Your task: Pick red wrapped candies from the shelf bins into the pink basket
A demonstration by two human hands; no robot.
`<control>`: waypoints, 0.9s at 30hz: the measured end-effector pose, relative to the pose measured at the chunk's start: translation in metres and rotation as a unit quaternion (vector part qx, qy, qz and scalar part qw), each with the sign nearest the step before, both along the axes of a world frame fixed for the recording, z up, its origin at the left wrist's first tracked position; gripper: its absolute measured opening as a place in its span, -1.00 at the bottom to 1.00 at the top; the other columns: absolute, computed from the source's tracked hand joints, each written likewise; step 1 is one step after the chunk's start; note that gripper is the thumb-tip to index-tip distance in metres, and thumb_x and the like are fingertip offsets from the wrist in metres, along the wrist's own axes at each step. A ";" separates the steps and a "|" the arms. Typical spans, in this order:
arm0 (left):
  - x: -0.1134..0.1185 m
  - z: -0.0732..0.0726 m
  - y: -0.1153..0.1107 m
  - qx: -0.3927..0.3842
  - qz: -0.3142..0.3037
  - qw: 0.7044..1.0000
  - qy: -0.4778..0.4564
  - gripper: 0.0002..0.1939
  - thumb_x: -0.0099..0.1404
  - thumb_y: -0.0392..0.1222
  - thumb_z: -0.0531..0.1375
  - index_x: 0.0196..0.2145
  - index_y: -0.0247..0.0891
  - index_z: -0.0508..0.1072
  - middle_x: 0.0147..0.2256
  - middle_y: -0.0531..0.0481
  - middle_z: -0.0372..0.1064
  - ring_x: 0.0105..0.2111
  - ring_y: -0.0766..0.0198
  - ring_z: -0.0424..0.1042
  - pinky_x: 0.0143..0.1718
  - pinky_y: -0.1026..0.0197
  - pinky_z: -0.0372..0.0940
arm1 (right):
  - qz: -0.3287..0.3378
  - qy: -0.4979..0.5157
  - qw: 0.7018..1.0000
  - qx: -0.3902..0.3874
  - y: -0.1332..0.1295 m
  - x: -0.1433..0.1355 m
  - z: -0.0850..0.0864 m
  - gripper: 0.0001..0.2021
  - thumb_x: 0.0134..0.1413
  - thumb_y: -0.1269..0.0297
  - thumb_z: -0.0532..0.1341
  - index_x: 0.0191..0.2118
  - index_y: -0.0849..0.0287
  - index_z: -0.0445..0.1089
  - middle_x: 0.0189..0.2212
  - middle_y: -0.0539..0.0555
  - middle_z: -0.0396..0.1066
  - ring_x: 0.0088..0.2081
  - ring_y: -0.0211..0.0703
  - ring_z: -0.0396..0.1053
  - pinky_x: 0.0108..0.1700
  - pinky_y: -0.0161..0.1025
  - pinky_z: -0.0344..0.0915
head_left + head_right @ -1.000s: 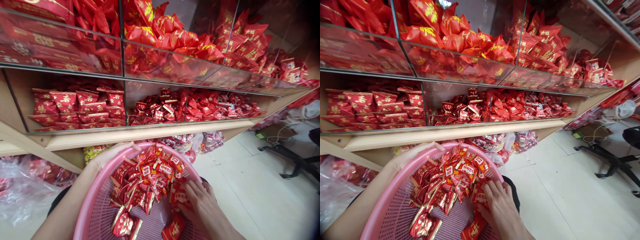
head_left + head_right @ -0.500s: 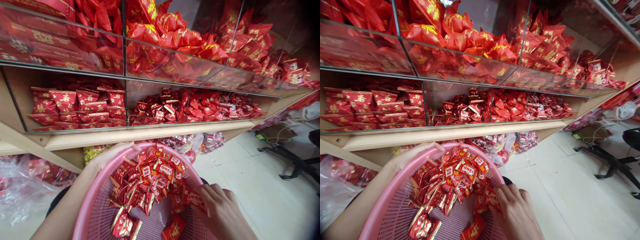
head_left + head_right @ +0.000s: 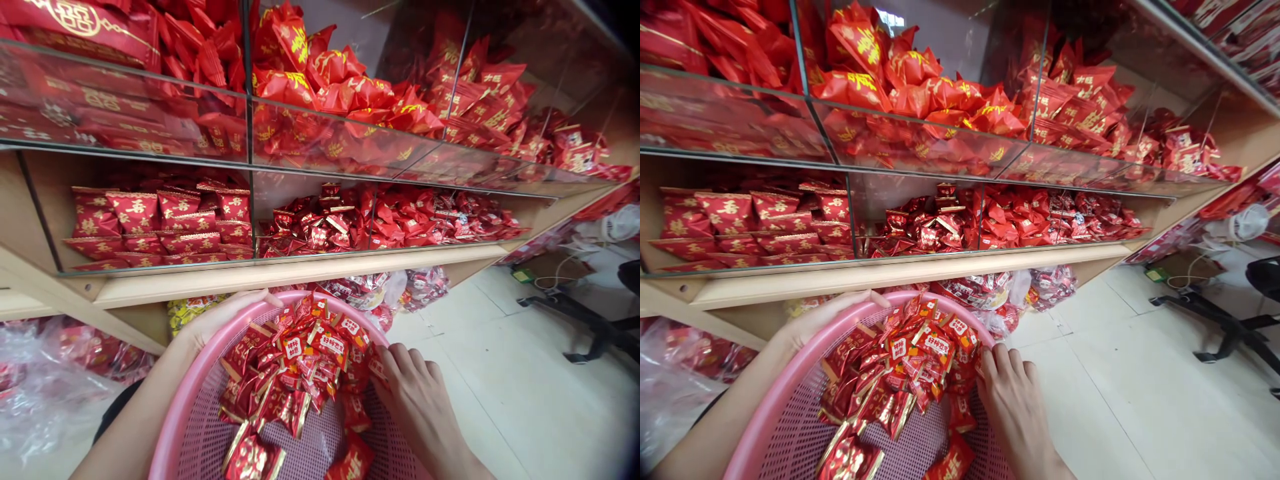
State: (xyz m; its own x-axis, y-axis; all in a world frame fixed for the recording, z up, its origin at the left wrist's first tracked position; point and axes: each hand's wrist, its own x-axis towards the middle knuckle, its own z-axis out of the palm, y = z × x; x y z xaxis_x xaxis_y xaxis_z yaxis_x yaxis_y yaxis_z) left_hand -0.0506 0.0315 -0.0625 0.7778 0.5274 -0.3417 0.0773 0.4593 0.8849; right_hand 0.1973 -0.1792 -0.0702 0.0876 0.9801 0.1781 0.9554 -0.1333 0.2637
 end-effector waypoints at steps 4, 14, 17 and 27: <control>0.001 0.001 0.000 -0.006 -0.001 1.000 -0.001 -0.67 0.24 -0.03 0.07 -0.17 -0.27 0.45 -0.16 -0.08 0.39 -0.21 0.12 0.37 -0.18 0.17 0.26 | 0.003 -0.007 1.000 0.001 0.005 0.000 -0.006 -0.92 0.04 0.39 0.11 -0.28 0.14 0.24 -0.34 0.11 0.28 -0.37 -0.06 0.20 -0.38 -0.15 0.06; 0.000 -0.004 0.001 -0.004 0.004 1.000 -0.018 -0.71 0.24 -0.04 0.08 -0.24 -0.23 0.49 -0.17 -0.02 0.42 -0.16 0.08 0.36 -0.14 0.18 0.24 | 0.035 0.002 0.999 0.001 -0.007 0.001 -0.012 -0.67 -0.07 0.48 0.17 -0.12 0.12 0.24 -0.21 0.09 0.29 -0.30 -0.05 0.21 -0.33 -0.13 0.09; 0.000 -0.002 0.000 0.004 0.004 1.000 -0.024 -0.71 0.25 -0.05 0.07 -0.24 -0.24 0.49 -0.15 -0.02 0.41 -0.15 0.09 0.35 -0.13 0.17 0.24 | 0.024 -0.001 1.000 -0.002 -0.005 0.002 -0.013 -0.81 -0.04 0.46 0.16 -0.25 0.10 0.28 -0.31 0.07 0.29 -0.33 -0.05 0.20 -0.35 -0.12 0.08; 0.002 0.002 -0.002 -0.004 0.010 1.000 -0.017 -0.73 0.23 -0.05 0.09 -0.27 -0.22 0.50 -0.19 -0.05 0.41 -0.24 0.17 0.37 -0.13 0.15 0.24 | 0.033 -0.014 0.999 -0.014 -0.006 -0.001 -0.007 -0.80 -0.06 0.42 0.19 -0.24 0.11 0.29 -0.33 0.09 0.29 -0.33 -0.02 0.22 -0.36 -0.11 0.10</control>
State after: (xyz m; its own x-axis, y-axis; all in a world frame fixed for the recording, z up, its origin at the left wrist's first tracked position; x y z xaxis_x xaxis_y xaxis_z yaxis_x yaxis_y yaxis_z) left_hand -0.0490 0.0295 -0.0610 0.7785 0.5398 -0.3202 0.0390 0.4676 0.8831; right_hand 0.1961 -0.1856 -0.0776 0.0171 0.9882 0.1521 0.9539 -0.0617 0.2936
